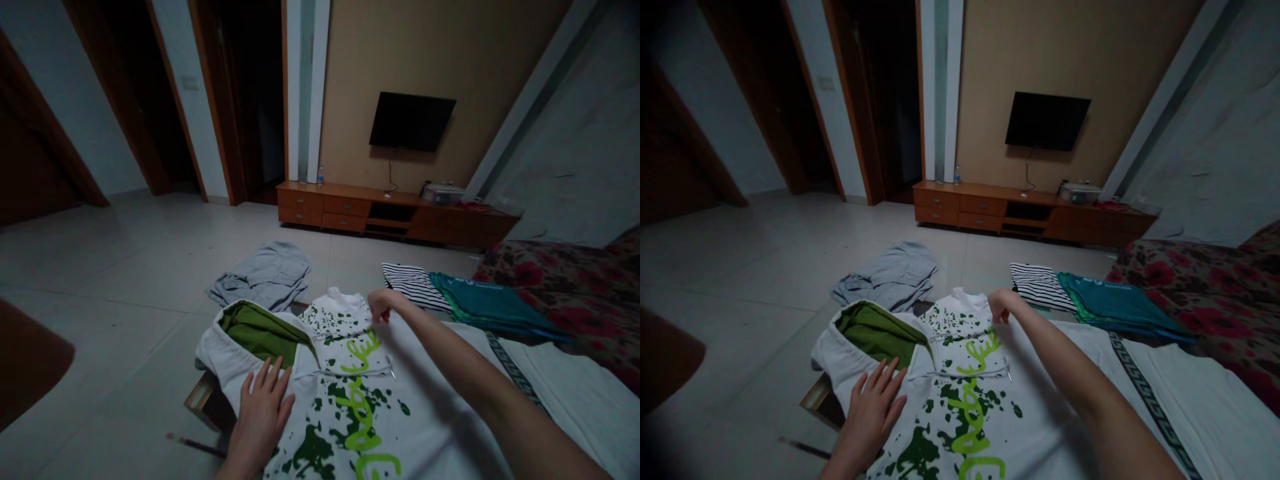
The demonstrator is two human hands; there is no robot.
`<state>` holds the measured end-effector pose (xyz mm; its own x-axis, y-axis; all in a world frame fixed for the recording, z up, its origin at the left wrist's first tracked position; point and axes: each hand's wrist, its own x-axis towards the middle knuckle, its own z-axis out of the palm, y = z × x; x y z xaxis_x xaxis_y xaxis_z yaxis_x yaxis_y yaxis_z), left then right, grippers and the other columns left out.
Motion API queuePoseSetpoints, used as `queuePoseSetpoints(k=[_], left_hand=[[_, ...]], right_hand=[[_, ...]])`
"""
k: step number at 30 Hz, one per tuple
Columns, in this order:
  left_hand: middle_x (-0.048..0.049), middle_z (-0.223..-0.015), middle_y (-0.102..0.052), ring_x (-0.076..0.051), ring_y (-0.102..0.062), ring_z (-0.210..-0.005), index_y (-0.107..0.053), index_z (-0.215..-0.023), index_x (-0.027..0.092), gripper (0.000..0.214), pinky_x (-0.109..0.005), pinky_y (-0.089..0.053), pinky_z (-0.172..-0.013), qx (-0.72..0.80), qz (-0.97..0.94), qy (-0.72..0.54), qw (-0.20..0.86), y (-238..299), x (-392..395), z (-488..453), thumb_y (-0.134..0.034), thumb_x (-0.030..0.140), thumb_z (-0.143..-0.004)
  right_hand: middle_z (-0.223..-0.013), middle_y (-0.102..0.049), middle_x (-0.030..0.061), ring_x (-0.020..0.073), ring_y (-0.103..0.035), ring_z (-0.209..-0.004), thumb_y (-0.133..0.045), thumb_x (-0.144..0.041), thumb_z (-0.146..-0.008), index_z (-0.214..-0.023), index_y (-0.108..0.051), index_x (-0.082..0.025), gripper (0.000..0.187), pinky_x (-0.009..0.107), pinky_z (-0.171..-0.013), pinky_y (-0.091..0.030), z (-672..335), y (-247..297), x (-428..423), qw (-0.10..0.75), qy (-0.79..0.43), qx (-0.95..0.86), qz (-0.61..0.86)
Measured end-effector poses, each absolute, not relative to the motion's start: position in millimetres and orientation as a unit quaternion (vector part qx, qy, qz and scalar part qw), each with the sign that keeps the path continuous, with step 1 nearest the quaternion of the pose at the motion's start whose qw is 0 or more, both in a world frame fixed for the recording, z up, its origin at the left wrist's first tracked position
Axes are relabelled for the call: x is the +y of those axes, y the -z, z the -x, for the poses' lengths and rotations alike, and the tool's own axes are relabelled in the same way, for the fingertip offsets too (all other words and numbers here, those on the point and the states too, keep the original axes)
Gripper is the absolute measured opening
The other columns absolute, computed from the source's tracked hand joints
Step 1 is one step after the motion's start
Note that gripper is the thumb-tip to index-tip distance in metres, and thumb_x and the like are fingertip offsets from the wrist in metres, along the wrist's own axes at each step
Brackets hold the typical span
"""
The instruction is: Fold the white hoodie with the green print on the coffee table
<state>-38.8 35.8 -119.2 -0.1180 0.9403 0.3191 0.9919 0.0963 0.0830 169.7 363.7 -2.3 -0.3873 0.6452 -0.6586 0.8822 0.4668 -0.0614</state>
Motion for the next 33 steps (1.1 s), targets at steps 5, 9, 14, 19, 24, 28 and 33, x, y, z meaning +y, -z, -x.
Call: queuePoseSetpoints(k=[5, 9, 14, 19, 24, 28, 33], left_hand=[[-0.0064, -0.141, -0.048, -0.031, -0.039, -0.131, -0.056, -0.128, 0.031, 0.042, -0.054, -0.032, -0.102, -0.734, 0.658, 0.147, 0.086, 119, 39, 40, -0.043, 0.042, -0.089], [-0.0051, -0.141, -0.048, -0.031, -0.039, -0.131, -0.055, -0.129, 0.032, 0.043, -0.053, -0.032, -0.102, -0.729, 0.661, 0.152, 0.090, 121, 41, 41, -0.043, 0.044, -0.089], [-0.0043, -0.141, -0.047, -0.032, -0.040, -0.130, -0.054, -0.129, 0.032, 0.043, -0.054, -0.032, -0.100, -0.734, 0.659, 0.136, 0.091, 120, 43, 39, -0.042, 0.042, -0.089], [-0.0042, -0.142, -0.046, -0.032, -0.040, -0.130, -0.055, -0.129, 0.032, 0.042, -0.054, -0.033, -0.099, -0.739, 0.655, 0.127, 0.091, 119, 44, 38, -0.042, 0.042, -0.089], [-0.0037, -0.141, -0.047, -0.030, -0.040, -0.130, -0.054, -0.129, 0.031, 0.043, -0.052, -0.033, -0.099, -0.737, 0.658, 0.108, 0.111, 118, 43, 38, -0.042, 0.042, -0.089], [-0.0045, -0.141, -0.048, -0.031, -0.039, -0.130, -0.055, -0.129, 0.030, 0.042, -0.053, -0.031, -0.099, -0.751, 0.642, 0.104, 0.114, 117, 43, 36, -0.042, 0.038, -0.090], [-0.0052, -0.141, -0.048, -0.032, -0.035, -0.132, -0.055, -0.129, 0.029, 0.041, -0.055, -0.027, -0.101, -0.766, 0.625, 0.103, 0.111, 115, 42, 32, -0.042, 0.034, -0.091]], right_hand=[[-0.073, -0.071, 0.0118, 0.0190, -0.066, -0.066, -0.075, -0.026, -0.064, -0.079, -0.071, -0.008, 0.023, 0.025, -0.063, -0.046, -189, 1, 390, 0.299, 0.224, 0.799, -0.471], [-0.105, -0.069, 0.0084, 0.0145, -0.064, -0.087, -0.063, -0.025, -0.076, -0.114, -0.064, -0.016, 0.039, 0.018, -0.070, -0.043, -172, 22, 405, 0.138, 0.199, 0.845, -0.477], [-0.097, -0.070, 0.0105, 0.0162, -0.064, -0.082, -0.058, -0.026, -0.080, -0.109, -0.066, -0.014, 0.032, 0.021, -0.068, -0.044, -160, 54, 410, 0.060, 0.169, 0.826, -0.535], [-0.097, -0.069, 0.0187, 0.0247, -0.063, -0.092, -0.067, -0.033, -0.076, -0.103, -0.069, -0.011, 0.036, 0.027, -0.073, -0.044, -148, 58, 423, 0.025, 0.133, 0.808, -0.574], [-0.103, -0.070, 0.0096, 0.0174, -0.062, -0.092, -0.057, -0.043, -0.085, -0.105, -0.069, -0.019, 0.033, 0.022, -0.073, -0.042, -108, 67, 424, -0.021, 0.139, 0.829, -0.541], [-0.104, -0.068, 0.0140, 0.0192, -0.061, -0.094, -0.055, -0.034, -0.087, -0.102, -0.069, -0.015, 0.028, 0.024, -0.075, -0.042, -93, 83, 420, -0.049, 0.106, 0.822, -0.557], [-0.113, -0.061, 0.0180, 0.0236, -0.054, -0.105, -0.051, -0.032, -0.090, -0.108, -0.064, -0.012, 0.030, 0.030, -0.084, -0.039, -90, 83, 415, -0.096, 0.052, 0.817, -0.567]])
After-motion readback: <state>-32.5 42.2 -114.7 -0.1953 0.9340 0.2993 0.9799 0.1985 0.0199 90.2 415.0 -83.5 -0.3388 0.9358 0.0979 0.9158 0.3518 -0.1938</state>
